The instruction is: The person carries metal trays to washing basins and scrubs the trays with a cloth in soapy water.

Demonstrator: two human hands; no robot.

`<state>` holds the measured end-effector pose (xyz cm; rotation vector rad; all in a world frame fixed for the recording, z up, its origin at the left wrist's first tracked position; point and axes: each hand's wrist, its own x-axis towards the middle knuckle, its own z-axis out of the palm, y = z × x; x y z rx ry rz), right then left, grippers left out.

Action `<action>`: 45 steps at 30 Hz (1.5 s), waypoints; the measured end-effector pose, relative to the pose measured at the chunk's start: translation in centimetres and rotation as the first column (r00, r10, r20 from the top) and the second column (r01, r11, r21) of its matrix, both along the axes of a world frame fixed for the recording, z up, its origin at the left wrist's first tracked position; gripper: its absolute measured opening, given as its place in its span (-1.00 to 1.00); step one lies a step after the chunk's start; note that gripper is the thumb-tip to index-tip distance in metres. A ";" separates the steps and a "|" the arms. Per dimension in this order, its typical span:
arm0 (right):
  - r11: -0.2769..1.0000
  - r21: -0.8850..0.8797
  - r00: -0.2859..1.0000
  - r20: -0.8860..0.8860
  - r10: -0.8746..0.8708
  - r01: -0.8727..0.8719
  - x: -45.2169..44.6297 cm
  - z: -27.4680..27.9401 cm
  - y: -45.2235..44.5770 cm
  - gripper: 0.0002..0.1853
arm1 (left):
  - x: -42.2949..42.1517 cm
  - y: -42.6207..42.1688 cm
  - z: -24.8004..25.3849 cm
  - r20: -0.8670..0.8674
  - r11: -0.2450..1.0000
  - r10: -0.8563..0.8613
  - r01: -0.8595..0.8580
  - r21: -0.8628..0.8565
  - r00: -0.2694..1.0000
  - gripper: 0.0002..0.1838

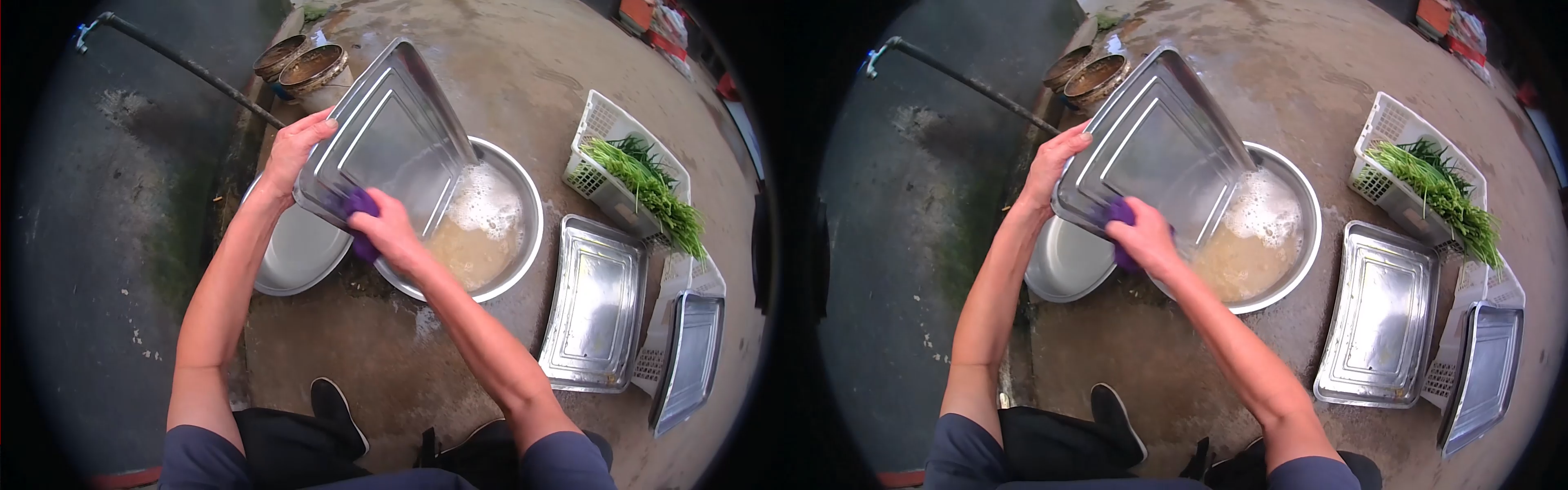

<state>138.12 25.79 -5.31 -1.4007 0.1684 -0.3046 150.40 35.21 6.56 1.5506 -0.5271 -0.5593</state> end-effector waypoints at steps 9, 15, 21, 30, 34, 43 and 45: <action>0.754 -0.603 0.963 0.222 -0.156 0.261 -1.4 0.3 3.1 -0.66 | 2.0 0.0 -0.8 -0.170 0.996 0.069 -0.076 -0.037 0.983 -0.52; 0.618 -0.783 0.923 -0.288 -0.254 -0.074 -5.9 -11.9 -1.1 -0.74 | 2.7 -0.1 -0.9 -0.237 0.990 0.123 -0.137 -0.042 0.964 -0.58; 0.638 -0.758 0.890 -0.374 -0.262 -0.131 -5.2 -11.8 -1.0 -0.82 | -0.1 0.0 -1.9 -0.373 0.945 0.187 -0.271 -0.185 0.909 -0.35; 0.852 -0.516 0.955 -0.198 -0.220 0.089 -1.4 -4.0 1.0 -0.70 | -8.7 2.2 -14.4 -0.575 0.986 -0.068 0.144 0.088 0.815 -0.16; 0.904 -0.414 0.988 -0.148 0.045 -0.103 -2.6 -4.2 0.7 -0.68 | -7.0 2.6 -12.8 -0.628 0.989 0.116 -0.031 0.146 0.770 -0.55; 0.622 -0.732 0.846 -0.492 -0.204 -0.276 -4.0 -10.7 -4.0 -0.73 | -7.3 7.0 -12.3 -0.449 0.939 0.251 -0.101 0.330 0.857 -0.54; 0.561 -0.740 0.746 -0.597 -0.294 -0.371 -5.0 -15.1 -6.7 -0.70 | -7.4 7.9 -12.3 -0.414 0.940 0.266 -0.139 0.310 0.870 -0.51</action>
